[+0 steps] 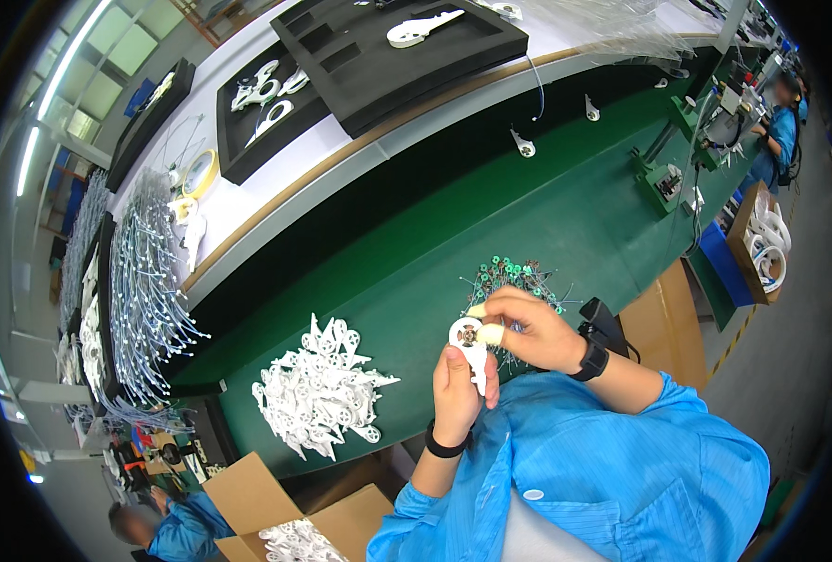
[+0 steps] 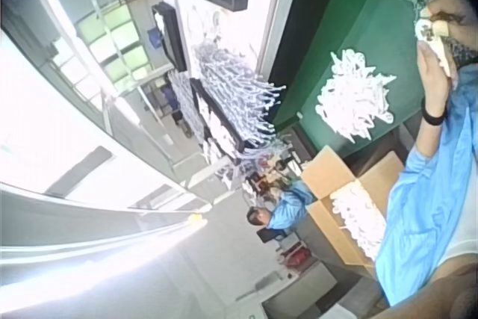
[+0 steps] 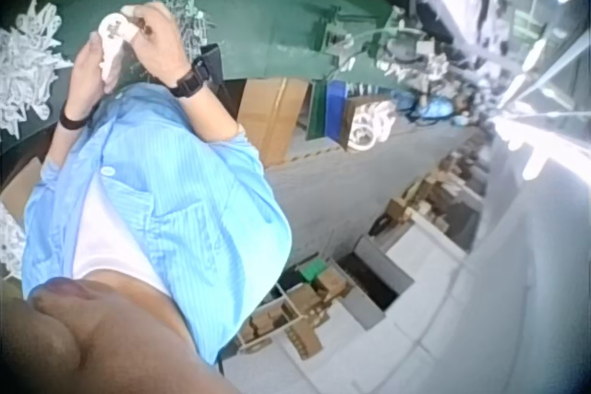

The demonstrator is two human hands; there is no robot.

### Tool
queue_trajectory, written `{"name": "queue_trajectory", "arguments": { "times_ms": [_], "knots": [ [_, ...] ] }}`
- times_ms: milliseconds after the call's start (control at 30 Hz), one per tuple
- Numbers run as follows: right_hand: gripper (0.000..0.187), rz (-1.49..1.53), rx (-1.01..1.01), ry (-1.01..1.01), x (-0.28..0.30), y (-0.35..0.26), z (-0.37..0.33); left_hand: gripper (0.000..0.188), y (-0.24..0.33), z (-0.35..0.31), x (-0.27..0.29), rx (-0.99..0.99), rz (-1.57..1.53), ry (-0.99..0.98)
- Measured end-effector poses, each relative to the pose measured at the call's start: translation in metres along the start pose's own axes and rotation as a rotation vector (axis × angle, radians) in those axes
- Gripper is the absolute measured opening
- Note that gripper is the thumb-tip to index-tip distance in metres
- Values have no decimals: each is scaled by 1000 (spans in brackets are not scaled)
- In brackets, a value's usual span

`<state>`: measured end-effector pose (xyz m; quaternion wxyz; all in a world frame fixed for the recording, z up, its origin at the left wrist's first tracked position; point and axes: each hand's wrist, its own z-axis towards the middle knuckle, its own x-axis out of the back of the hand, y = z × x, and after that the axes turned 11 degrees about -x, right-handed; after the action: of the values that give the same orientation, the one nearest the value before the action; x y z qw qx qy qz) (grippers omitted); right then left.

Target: The person is seen attaching small electronic components or wires to plastic housing pieces in a factory assembly line setting.

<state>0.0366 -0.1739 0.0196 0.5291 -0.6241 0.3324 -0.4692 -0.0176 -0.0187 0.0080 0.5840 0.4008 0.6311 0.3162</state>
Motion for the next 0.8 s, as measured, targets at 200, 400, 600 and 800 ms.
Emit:
{"name": "queue_trajectory", "arguments": {
  "times_ms": [200,400,600,800],
  "knots": [
    [24,-53,108,2,4,-1,-4,52,7,-1,5,35,-71,-15],
    [24,-279,63,-36,-14,-5,4,42,-7,-3,19,-90,163,-26],
    [16,-297,21,0,-44,16,9,41,-20,-4,41,18,154,9],
    [17,-263,-302,-126,-72,99,55,64,-34,12,118,309,281,222]
  ]
}}
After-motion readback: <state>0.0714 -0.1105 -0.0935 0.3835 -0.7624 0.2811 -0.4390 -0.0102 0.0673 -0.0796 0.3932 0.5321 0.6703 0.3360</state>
